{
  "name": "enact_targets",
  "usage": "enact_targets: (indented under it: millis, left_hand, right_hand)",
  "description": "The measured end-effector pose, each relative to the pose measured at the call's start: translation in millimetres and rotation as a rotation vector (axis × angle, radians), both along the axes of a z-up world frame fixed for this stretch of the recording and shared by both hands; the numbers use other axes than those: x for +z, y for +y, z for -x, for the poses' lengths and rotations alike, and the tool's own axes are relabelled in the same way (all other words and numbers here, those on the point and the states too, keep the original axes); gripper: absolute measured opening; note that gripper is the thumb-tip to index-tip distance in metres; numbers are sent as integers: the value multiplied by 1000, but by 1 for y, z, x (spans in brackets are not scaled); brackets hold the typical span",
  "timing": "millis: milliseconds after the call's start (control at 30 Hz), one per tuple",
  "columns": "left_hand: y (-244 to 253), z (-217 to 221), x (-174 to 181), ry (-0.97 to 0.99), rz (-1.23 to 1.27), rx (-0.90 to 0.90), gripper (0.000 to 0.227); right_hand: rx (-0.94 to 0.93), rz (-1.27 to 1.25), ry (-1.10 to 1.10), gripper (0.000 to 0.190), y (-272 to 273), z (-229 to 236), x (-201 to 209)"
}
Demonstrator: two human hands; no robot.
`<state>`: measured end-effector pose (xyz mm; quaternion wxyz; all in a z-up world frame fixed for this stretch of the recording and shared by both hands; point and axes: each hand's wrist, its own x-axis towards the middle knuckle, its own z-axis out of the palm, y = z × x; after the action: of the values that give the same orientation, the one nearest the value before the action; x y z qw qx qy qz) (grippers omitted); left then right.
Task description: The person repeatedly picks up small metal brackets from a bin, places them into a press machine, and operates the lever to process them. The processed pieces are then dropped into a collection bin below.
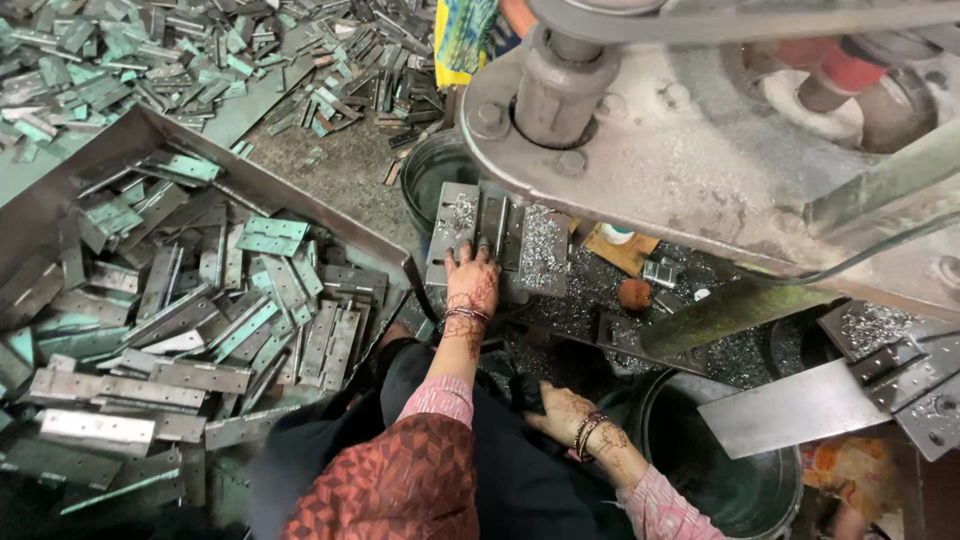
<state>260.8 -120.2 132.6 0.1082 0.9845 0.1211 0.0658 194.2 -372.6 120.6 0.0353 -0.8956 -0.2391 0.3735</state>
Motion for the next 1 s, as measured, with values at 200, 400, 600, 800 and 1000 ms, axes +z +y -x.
enact_targets:
  millis: [200, 400, 600, 800, 1000]
  left_hand:
    - [8, -23, -8, -83, 55, 24, 34]
    - [7, -23, -21, 12, -24, 10, 43]
    - [-2, -4, -7, 24, 23, 44, 46]
    - [8, -1, 12, 107, 0, 52, 45]
    - [16, -28, 15, 109, 7, 56, 47]
  right_hand:
    - [88, -18, -61, 79, -1, 8, -49]
    - [39, 15, -60, 77, -7, 10, -125]
    - [-6, 22, -10, 76, -3, 14, -83]
    - [7, -86, -42, 62, 0, 15, 3]
    - [23, -60, -21, 65, 5, 6, 6]
